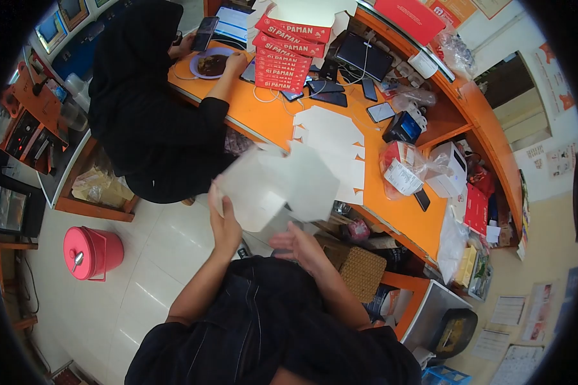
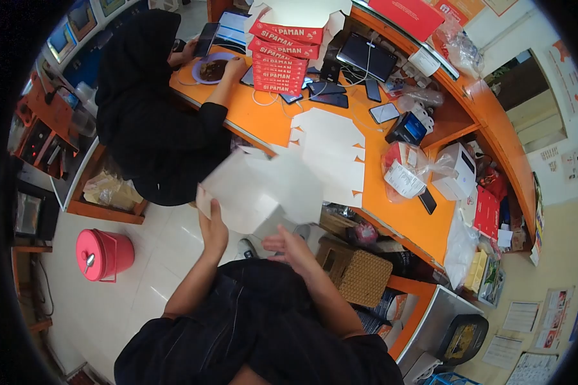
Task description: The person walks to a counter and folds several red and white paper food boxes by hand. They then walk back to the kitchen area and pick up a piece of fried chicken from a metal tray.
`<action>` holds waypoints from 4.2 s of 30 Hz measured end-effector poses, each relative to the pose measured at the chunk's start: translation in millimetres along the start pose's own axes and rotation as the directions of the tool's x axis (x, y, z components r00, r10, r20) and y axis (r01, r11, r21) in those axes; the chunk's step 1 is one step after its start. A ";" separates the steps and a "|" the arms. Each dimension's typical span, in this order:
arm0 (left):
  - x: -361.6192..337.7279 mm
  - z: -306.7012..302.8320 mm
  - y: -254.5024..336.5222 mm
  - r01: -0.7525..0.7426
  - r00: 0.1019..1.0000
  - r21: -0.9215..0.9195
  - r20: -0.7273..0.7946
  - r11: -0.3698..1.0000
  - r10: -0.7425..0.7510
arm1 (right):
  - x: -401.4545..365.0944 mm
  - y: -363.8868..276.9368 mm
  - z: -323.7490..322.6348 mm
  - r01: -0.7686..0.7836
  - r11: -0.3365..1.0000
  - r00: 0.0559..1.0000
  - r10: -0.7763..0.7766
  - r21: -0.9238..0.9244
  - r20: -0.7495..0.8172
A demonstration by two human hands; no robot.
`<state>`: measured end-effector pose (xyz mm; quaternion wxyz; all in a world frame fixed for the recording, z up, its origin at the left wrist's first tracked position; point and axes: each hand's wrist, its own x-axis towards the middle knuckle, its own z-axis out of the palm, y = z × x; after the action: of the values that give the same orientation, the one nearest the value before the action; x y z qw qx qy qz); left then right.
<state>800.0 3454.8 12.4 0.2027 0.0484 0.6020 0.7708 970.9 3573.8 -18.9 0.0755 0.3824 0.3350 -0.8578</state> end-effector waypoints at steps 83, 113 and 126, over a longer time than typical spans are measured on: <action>32.8 -14.5 73.5 -0.030 0.994 -0.142 0.097 0.989 0.044 | 6.0 -231.0 81.4 0.220 -0.815 0.036 -0.542 -0.536 0.840; 85.3 130.2 -102.9 -0.418 0.908 0.824 0.372 0.382 0.193 | 53.2 -172.9 -175.9 -0.442 0.376 0.503 -0.648 -0.815 -0.572; 75.4 149.5 -150.5 -0.596 0.795 0.782 0.543 0.184 0.269 | 43.9 -146.6 -178.9 -0.237 0.373 0.391 -0.809 -0.897 -0.439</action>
<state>817.1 3647.6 -102.5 -0.0089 0.4348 0.8524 0.2901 992.2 3804.6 -60.6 -0.1102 0.5734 0.7836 -0.2122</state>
